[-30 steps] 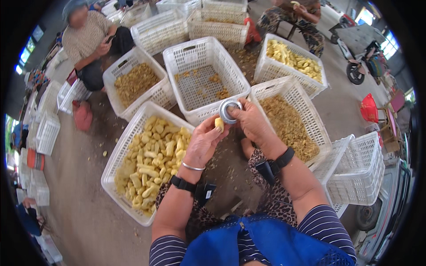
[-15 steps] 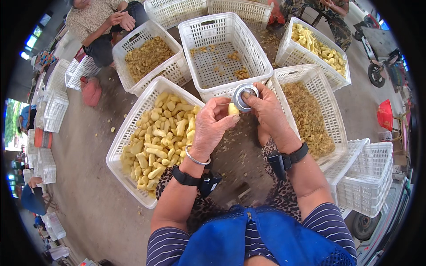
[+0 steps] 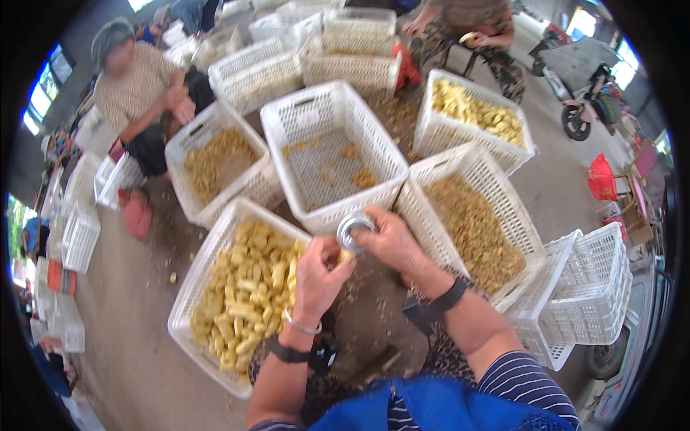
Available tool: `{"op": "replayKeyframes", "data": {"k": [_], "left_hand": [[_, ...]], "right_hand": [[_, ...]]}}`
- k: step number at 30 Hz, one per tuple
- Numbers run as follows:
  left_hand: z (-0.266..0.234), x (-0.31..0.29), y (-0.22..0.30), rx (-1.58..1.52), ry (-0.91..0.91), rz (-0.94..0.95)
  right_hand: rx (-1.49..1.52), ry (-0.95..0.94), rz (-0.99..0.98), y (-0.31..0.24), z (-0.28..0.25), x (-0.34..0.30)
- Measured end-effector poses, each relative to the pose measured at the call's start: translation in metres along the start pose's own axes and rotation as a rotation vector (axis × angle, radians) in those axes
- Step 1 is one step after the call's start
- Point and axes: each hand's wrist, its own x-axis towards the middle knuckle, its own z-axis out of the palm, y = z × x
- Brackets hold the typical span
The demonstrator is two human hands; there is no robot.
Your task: The person uses a circular metal peeling tool to remove the outer layer of vegetables, handling them one at a time and placing the peeled pieces into a white plastic basket.
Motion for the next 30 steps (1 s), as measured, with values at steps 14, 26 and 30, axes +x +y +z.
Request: {"op": "replayKeyframes", "data": {"k": [14, 26, 30], "left_hand": [[-0.001, 0.003, 0.002, -0.874, -0.184, -0.297], [0.007, 0.008, -0.004, -1.055, -0.148, -0.363], [0.01, 0.007, -0.003, -1.033, -0.138, -0.377]], "right_hand": [[0.47, 0.179, 0.2, -0.001, -0.014, -0.003], [0.323, 0.109, 0.069, -0.024, -0.014, 0.0], [0.222, 0.1, 0.144, -0.033, -0.012, -0.005]]}}
